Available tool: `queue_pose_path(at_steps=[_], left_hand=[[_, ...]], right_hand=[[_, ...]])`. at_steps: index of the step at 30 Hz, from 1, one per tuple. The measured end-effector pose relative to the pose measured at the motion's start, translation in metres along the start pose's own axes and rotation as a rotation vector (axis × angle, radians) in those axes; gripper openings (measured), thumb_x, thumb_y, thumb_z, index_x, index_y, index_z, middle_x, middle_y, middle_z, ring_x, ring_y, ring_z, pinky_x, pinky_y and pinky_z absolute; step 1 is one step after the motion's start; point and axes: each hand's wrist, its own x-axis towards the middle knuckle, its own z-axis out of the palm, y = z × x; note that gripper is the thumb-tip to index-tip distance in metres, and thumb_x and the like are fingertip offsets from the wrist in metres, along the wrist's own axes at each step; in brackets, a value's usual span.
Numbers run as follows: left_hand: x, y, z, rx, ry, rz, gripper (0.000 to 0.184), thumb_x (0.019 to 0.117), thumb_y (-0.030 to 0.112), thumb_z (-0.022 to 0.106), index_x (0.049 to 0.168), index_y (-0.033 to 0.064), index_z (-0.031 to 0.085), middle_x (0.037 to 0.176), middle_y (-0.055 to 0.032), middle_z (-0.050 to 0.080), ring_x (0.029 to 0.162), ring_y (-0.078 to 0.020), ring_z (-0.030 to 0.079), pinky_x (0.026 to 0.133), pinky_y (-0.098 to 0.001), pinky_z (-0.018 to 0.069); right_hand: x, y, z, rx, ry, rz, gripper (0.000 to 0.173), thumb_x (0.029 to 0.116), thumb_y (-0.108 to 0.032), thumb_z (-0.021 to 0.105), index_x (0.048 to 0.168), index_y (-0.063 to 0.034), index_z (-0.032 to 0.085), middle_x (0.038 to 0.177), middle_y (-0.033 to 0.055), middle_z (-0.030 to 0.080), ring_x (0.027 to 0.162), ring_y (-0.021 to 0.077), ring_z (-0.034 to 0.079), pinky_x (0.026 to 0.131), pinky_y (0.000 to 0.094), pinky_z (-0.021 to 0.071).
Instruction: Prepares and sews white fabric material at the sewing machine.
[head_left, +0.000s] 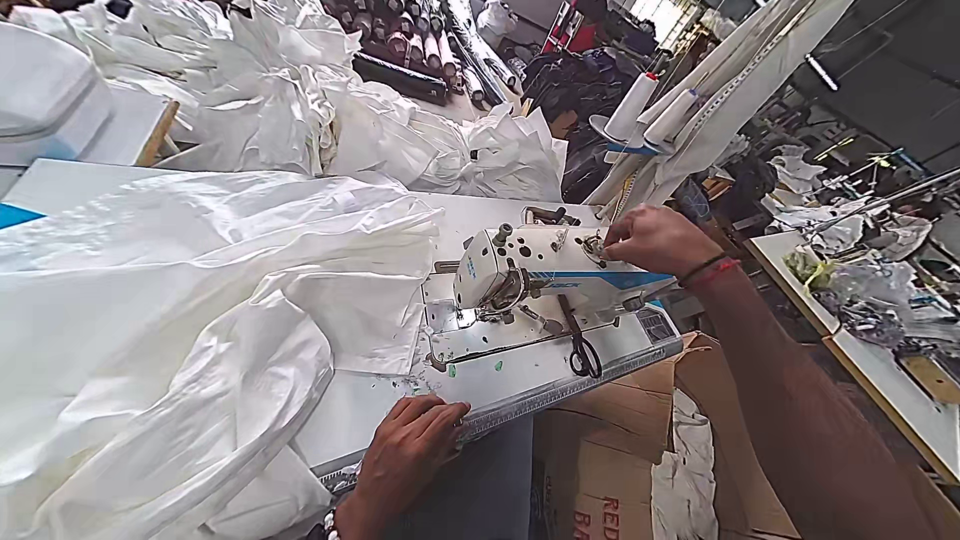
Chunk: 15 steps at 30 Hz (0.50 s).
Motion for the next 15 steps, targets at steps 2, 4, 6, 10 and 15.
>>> queue_pose_path(at_steps=[2,4,6,10,15], left_hand=[[0.0,-0.001,-0.001,0.009,-0.015,0.013,0.021,0.1009,0.035,0.062,0.117,0.026,0.073,0.105,0.0113,0.075,0.105,-0.0075,0.066,0.092,-0.0301,0.0517],[0.0,-0.001,0.0,0.005,0.0,0.005,0.022,0.1,0.037,0.064,0.117,0.026,0.073,0.104,0.0106,0.075,0.104,-0.0078,0.067,0.091,-0.0304,0.0519],[0.0,-0.003,-0.001,-0.002,0.017,-0.006,0.023,0.0991,0.038,0.065,0.116,0.0257,0.073,0.103,0.0101,0.075,0.103,-0.0077,0.067,0.09,-0.0302,0.0522],[0.0,0.0,-0.001,-0.005,0.015,-0.013,0.022,0.0999,0.038,0.064,0.117,0.0257,0.073,0.103,0.0103,0.075,0.103,-0.0074,0.067,0.09,-0.0298,0.0517],[-0.002,-0.003,0.0,-0.069,0.021,-0.054,0.025,0.0979,0.04,0.067,0.119,0.0282,0.072,0.107,0.0111,0.075,0.104,-0.0062,0.067,0.09,-0.0293,0.0524]], right_hand=[[0.004,-0.008,0.0,0.02,0.095,0.033,0.016,0.0897,-0.032,0.072,0.087,-0.0185,0.079,0.088,0.0106,0.071,0.088,0.0332,0.067,0.07,0.0612,0.0504],[0.013,-0.008,0.002,-0.018,0.118,0.111,0.019,0.0898,-0.034,0.071,0.09,-0.0167,0.079,0.095,0.0143,0.072,0.094,0.0381,0.067,0.072,0.0644,0.0508],[0.017,-0.001,0.003,-0.056,0.08,0.145,0.021,0.0893,-0.034,0.071,0.088,-0.0147,0.078,0.1,0.0153,0.071,0.099,0.04,0.066,0.075,0.067,0.0504],[-0.012,-0.004,-0.001,0.131,-0.105,-0.014,0.015,0.0897,-0.021,0.076,0.076,-0.0142,0.078,0.07,0.0088,0.066,0.066,0.0258,0.061,0.058,0.0508,0.0465],[-0.011,0.005,0.011,0.193,0.256,-0.081,0.02,0.0947,-0.027,0.067,0.111,-0.0283,0.079,0.091,0.0032,0.074,0.082,0.0234,0.068,0.071,0.0553,0.0524]])
